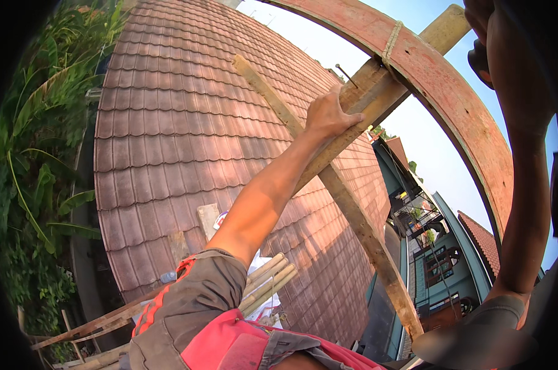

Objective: The person uses a hammer to drive nails into wooden beams on a roof truss, working alongside a coworker on bamboo scaffolding. The person positions and secures curved wooden pieces to the truss structure.

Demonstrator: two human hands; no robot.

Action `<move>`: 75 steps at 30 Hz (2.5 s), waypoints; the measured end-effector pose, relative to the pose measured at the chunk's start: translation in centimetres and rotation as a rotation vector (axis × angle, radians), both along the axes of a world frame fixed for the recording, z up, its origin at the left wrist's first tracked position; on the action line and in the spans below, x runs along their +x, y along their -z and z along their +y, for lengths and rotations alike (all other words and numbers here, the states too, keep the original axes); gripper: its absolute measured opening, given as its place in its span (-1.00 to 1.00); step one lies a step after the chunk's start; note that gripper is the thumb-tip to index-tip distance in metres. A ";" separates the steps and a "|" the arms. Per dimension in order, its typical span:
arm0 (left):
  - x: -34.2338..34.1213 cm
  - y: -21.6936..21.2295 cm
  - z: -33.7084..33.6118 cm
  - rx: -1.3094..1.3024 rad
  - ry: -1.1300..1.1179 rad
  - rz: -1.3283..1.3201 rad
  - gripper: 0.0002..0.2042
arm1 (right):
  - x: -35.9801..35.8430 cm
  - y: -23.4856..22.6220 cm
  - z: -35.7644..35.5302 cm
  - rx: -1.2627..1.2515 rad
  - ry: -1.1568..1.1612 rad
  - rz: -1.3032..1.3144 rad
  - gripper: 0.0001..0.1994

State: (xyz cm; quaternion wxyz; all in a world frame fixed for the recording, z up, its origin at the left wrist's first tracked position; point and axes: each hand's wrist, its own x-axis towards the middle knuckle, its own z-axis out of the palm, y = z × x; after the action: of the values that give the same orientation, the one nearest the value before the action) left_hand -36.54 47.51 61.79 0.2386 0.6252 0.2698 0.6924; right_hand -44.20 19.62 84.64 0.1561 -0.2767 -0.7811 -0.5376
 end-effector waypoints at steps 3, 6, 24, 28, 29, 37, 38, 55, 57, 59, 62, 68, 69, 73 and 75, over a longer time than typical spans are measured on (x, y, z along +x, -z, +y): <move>0.5 0.3 0.1 0.013 0.008 -0.041 -0.09 | 4.7 0.9 3.8 0.011 0.210 -0.554 -0.66; 0.6 0.1 0.0 0.003 0.037 -0.052 -0.11 | 2.1 1.2 2.1 -0.020 0.842 -0.331 -0.65; 1.5 0.0 -0.7 0.002 0.010 -0.072 -0.18 | 5.4 -8.0 0.6 0.456 -0.039 -0.983 -0.67; -0.1 0.2 -1.0 -0.022 0.002 -0.072 -0.21 | 5.8 1.7 3.9 0.002 0.086 -0.464 -0.69; 0.6 0.3 -1.4 -0.013 0.018 -0.098 -0.19 | 6.6 3.9 3.3 -0.039 0.342 -0.407 -0.71; 0.8 -0.1 0.3 0.073 0.051 -0.144 -0.25 | 15.4 10.3 8.8 -0.274 0.259 0.517 -0.69; 0.3 -0.2 0.9 0.112 0.098 -0.151 -0.27 | 16.0 11.4 11.9 -0.220 0.270 0.549 -0.62; -1.1 7.8 -0.6 0.016 0.088 -0.017 0.13 | 18.7 10.5 18.1 -0.200 0.313 0.596 -0.60; -0.2 10.6 -1.4 -0.026 0.145 0.021 0.11 | 18.5 10.3 18.1 -0.174 0.308 0.578 -0.60; 0.2 11.7 -1.4 -0.095 0.173 0.018 0.09 | 17.8 10.2 18.1 -0.250 0.317 0.605 -0.59; 0.6 11.8 -0.6 -0.100 0.121 0.047 -0.01 | 18.1 9.3 16.7 -0.450 0.128 0.639 -0.50; 0.6 11.5 -1.1 -0.100 0.075 0.034 -0.14 | 14.7 6.3 7.2 -0.467 -0.161 0.429 -0.50; 0.9 11.5 -1.1 -0.090 0.066 0.036 -0.14 | 14.4 5.3 6.6 -0.337 -0.139 0.291 -0.51; 0.5 11.8 -0.7 -0.110 0.073 0.059 -0.07 | 10.9 2.9 4.2 -0.228 0.134 0.048 -0.55; 0.5 11.8 -1.0 -0.113 0.065 0.043 -0.11 | 9.8 2.7 4.4 -0.172 0.143 -0.158 -0.56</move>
State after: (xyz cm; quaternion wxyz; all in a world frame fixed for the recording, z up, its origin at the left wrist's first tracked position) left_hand -36.04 46.50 49.98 0.2900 0.6341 0.2931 0.6542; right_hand -34.35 24.07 81.91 0.0313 -0.3007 -0.8126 -0.4983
